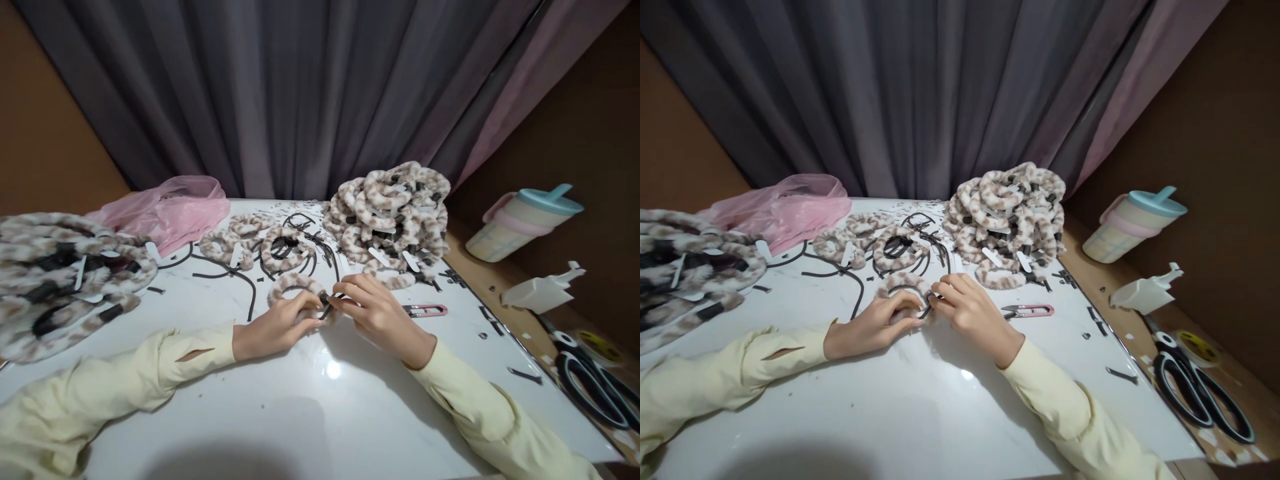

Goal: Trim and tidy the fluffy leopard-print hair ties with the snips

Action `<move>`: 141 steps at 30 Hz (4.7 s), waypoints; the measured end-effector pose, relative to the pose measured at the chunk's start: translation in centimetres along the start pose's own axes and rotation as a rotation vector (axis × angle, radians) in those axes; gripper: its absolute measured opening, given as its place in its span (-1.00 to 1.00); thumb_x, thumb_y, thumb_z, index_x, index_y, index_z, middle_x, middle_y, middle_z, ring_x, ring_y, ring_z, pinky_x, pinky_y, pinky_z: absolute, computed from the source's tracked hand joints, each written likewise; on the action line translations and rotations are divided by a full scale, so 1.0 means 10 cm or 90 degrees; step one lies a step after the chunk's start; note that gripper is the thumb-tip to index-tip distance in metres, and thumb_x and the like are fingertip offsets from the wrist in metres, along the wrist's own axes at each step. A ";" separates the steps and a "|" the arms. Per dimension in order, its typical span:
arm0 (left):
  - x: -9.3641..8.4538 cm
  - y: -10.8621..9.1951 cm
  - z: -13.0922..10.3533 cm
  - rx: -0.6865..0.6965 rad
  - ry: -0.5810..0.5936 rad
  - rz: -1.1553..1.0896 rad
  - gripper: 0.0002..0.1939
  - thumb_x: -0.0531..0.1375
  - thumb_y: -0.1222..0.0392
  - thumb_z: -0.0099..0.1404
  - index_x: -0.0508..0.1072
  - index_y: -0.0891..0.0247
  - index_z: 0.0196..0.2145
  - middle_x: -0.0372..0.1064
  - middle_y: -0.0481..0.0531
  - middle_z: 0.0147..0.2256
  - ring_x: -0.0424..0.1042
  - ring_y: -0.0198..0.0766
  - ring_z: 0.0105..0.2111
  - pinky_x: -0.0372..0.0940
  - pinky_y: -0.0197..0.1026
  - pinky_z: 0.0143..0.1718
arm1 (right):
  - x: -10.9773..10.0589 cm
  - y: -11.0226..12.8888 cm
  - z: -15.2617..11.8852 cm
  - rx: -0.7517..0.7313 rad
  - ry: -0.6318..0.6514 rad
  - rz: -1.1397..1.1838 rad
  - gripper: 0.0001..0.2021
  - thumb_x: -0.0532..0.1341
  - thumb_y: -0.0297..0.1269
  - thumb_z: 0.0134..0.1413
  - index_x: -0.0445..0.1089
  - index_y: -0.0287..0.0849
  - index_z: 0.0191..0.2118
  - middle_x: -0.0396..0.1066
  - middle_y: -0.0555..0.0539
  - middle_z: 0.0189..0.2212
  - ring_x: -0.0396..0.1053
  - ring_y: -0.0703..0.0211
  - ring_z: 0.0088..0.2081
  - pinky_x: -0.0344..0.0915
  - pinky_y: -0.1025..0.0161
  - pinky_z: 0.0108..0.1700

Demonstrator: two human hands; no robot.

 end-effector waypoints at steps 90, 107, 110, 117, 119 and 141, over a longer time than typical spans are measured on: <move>-0.18 0.00 0.15 -0.346 -0.085 -0.632 -0.80 0.20 0.24 0.14 0.23 0.33 -0.53 0.18 -0.12 -0.60 0.15 -0.54 -0.64 0.09 -0.49 -0.60 | 0.13 0.14 -0.04 0.344 -0.018 0.264 -0.57 -0.03 -0.54 0.01 0.32 -0.26 0.01 0.42 -0.19 -0.10 0.45 0.04 -0.19 0.38 0.16 -0.18; -0.22 -0.03 0.13 -0.277 -0.131 -0.376 -0.78 0.12 0.06 0.21 0.33 0.30 -0.39 0.27 -0.06 -0.50 0.21 -0.45 -0.58 0.12 -0.40 -0.54 | 0.38 0.04 -0.05 0.760 -0.077 1.086 -0.79 0.21 -0.30 0.01 0.19 -0.19 -0.23 0.26 0.02 -0.45 0.26 0.39 -0.57 0.16 0.46 -0.67; -0.21 -0.05 0.14 -0.263 -0.124 -0.329 -0.77 0.10 0.05 0.22 0.31 0.30 -0.34 0.28 -0.05 -0.48 0.22 -0.42 -0.56 0.13 -0.37 -0.53 | 0.41 0.04 -0.06 0.747 -0.027 1.087 -0.79 0.22 -0.23 0.01 0.24 -0.21 -0.27 0.16 0.11 -0.62 0.08 0.46 -0.68 0.02 0.48 -0.70; -0.20 -0.17 0.12 -0.082 -0.072 -0.045 -0.80 -0.11 0.13 0.35 0.23 0.25 -0.25 0.30 0.01 -0.37 0.29 -0.29 -0.40 0.20 -0.26 -0.35 | 0.41 0.05 -0.10 0.757 0.062 0.867 -0.75 0.15 -0.10 0.06 0.28 -0.22 -0.38 0.02 0.17 -0.77 -0.07 0.44 -0.71 -0.13 0.44 -0.67; -0.18 -0.18 0.10 -0.021 -0.071 0.043 -0.82 -0.13 0.18 0.36 0.20 0.25 -0.20 0.31 0.09 -0.27 0.33 -0.23 -0.29 0.21 -0.20 -0.27 | 0.38 0.06 -0.08 0.724 0.070 0.844 -0.74 0.12 -0.08 0.08 0.27 -0.21 -0.39 0.04 0.16 -0.75 -0.07 0.43 -0.71 -0.12 0.43 -0.66; -0.02 -0.36 0.00 0.331 0.035 0.504 -0.76 -0.16 0.43 0.33 0.25 0.33 -0.37 0.20 0.07 -0.42 0.18 -0.23 -0.41 0.15 -0.22 -0.39 | -0.10 0.12 0.00 0.195 0.017 -0.026 -0.67 -0.11 -0.71 -0.19 0.23 -0.20 -0.38 0.23 -0.06 -0.44 0.11 0.25 -0.50 -0.10 0.33 -0.54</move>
Point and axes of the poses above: each hand's wrist, its own z-axis towards the middle knuckle, its own x-axis out of the palm, y = z × x, the point moved 5 cm from there along z, towards the middle knuckle
